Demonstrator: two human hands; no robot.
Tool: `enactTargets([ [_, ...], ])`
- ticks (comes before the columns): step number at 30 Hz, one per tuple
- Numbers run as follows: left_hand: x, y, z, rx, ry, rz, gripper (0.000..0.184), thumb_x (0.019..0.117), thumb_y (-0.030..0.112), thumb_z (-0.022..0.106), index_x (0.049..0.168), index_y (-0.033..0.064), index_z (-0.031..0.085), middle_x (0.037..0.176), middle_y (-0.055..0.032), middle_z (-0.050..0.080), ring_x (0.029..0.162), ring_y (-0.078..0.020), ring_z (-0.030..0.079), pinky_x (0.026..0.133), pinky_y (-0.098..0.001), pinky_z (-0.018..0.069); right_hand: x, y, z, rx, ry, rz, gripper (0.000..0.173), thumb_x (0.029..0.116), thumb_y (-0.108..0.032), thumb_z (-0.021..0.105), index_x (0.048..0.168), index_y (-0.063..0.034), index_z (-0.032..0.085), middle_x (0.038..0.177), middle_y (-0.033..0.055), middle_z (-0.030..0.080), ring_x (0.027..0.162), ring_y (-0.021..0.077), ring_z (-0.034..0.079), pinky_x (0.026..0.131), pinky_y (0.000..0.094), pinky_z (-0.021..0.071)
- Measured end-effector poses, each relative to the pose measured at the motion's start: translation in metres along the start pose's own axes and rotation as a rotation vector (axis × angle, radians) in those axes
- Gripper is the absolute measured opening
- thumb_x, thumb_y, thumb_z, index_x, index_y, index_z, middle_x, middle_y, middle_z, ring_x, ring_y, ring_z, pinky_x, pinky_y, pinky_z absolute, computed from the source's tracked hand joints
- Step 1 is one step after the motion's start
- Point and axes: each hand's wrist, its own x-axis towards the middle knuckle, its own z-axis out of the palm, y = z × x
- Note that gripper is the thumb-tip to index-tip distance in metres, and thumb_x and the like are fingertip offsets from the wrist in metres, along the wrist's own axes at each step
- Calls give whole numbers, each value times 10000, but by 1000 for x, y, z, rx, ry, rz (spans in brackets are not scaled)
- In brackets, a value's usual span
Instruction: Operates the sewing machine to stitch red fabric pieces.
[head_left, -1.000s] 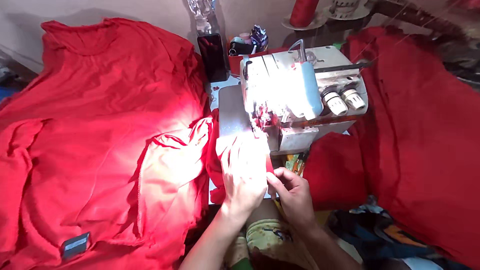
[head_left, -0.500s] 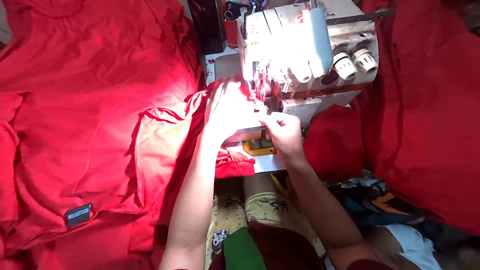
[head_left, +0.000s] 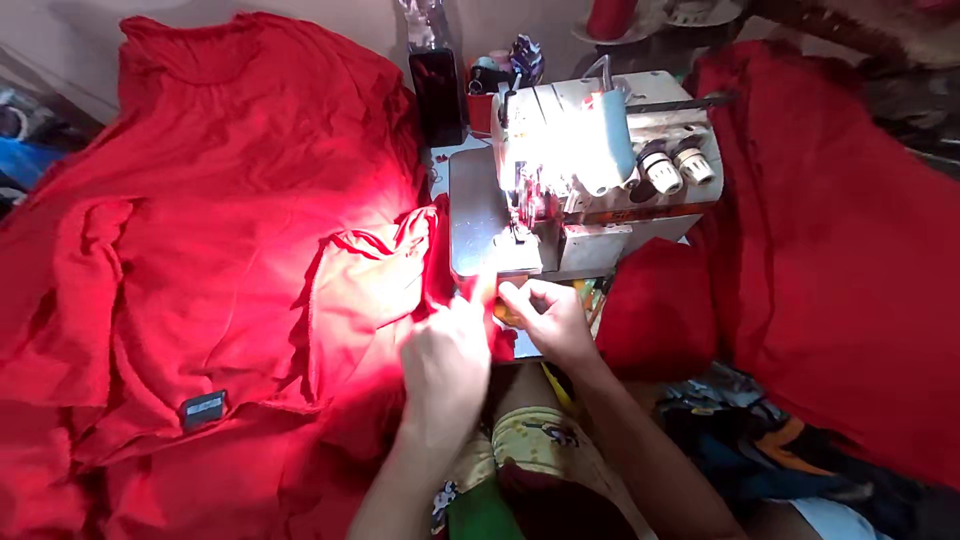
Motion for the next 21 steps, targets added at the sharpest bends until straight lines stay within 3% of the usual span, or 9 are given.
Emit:
enactTargets([
  [2,-23,17,11,-23,-61,101,231,948,151,613,826,-3,735,667,-155,675,618,-346,702,526,-497,535,-6,8,-1,29,-13,-43,161,940,-178,673,930,-22,716,777,-17,702,701,-43,640,680,148,542],
  [5,-32,26,32,-73,-37,209,177,913,143,659,848,4,748,707,-135,698,651,-305,723,532,-442,548,0,18,-21,-60,122,-37,144,945,-126,637,898,-17,719,757,-12,683,674,-37,609,656,155,515],
  [8,-26,21,37,-231,13,254,215,932,178,647,967,5,771,848,-138,739,761,-302,744,624,-451,589,21,33,-48,-178,177,11,135,960,-112,646,906,3,693,745,11,637,651,-2,554,646,196,470],
  [11,-15,19,37,-440,75,237,346,972,189,606,1206,-44,708,1184,-190,722,1064,-334,720,872,-453,589,18,18,-56,3,48,18,83,948,-81,646,918,-10,677,821,-15,673,722,-18,624,688,168,535],
  [13,-10,17,39,-684,34,220,426,995,195,583,1333,-60,624,1302,-201,667,1207,-304,642,1029,-414,502,1,-5,-53,207,-44,8,19,906,-44,661,918,-53,673,827,-65,703,735,-19,659,689,168,567],
  [14,-9,15,37,-840,-16,208,412,999,196,593,1319,-61,627,1270,-188,674,1196,-235,633,1048,-348,480,-8,-15,-52,266,-71,1,55,886,-33,677,914,-80,677,817,-85,718,735,-20,674,687,169,579],
  [16,-12,13,34,-1079,-36,196,260,960,153,655,1115,-51,703,1057,-128,704,991,-77,660,910,-205,523,-18,-29,-54,261,-92,-70,72,878,-34,688,885,-105,690,803,-107,716,727,-35,670,675,150,574],
  [18,-18,9,27,-1085,52,256,168,929,128,686,945,-30,740,944,-104,717,944,-63,663,887,-192,516,-24,-36,-61,105,-78,-227,55,906,-87,662,861,-109,685,798,-132,679,723,-85,624,663,102,533],
  [21,-32,-5,3,-947,145,442,171,949,149,660,879,16,743,873,-84,727,926,-130,672,885,-256,508,-33,-40,-69,-52,-62,-516,116,972,-189,651,915,-102,701,878,-95,688,838,-93,625,771,99,534],
])
